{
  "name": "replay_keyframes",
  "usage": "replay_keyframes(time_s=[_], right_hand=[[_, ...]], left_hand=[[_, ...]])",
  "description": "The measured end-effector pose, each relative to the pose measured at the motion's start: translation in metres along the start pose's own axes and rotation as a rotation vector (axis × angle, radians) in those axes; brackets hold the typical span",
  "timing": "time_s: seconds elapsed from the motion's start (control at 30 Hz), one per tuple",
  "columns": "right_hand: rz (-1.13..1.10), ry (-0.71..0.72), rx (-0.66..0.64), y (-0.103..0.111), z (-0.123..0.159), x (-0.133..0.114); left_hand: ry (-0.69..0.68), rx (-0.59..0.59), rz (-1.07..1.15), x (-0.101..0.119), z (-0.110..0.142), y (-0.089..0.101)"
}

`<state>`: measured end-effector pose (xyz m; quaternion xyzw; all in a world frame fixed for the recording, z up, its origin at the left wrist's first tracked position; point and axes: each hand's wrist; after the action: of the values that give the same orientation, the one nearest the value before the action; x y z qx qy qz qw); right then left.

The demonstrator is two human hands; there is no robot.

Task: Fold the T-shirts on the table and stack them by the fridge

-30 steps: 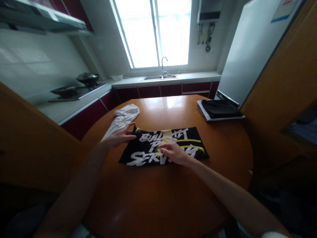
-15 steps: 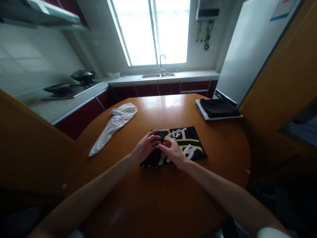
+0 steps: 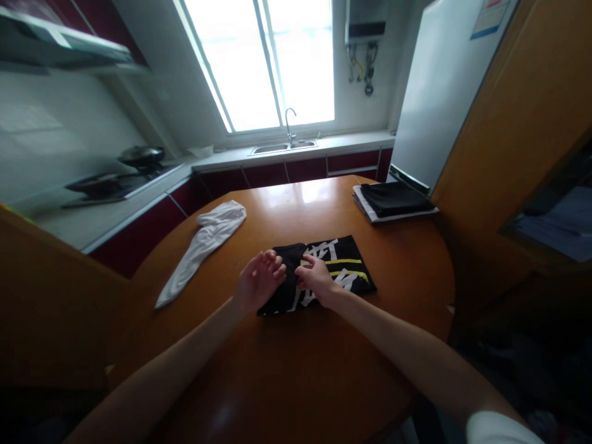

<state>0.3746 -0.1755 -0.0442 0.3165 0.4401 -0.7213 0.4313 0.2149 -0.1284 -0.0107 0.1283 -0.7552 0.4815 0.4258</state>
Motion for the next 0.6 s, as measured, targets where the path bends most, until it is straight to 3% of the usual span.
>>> replay_keyframes(time_s=[0.13,0.27,0.47,0.6], right_hand=[[-0.028,0.047,-0.07,0.02,0.007,-0.029],[0.02,0.088,-0.088,0.058,0.012,-0.06],[0.181,0.029,-0.012,0.117,0.008,-0.085],[0.324,-0.065,0.01,0.141,0.004,-0.09]], left_hand=[[-0.155,0.024,-0.112,0.009,-0.002,0.007],[-0.268,0.004,-0.401,-0.003,-0.002,0.018],[-0.276,-0.24,-0.674,-0.023,0.005,0.022],[-0.343,-0.324,-0.868,-0.026,0.007,0.026]])
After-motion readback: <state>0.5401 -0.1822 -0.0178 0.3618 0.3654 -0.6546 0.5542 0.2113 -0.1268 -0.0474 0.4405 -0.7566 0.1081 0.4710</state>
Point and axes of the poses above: each hand's wrist, its own z-axis away from the middle knuckle, its own y-axis out of the back of the hand, x = y × z, and after that the axes turned 13 degrees about -y, right-handed
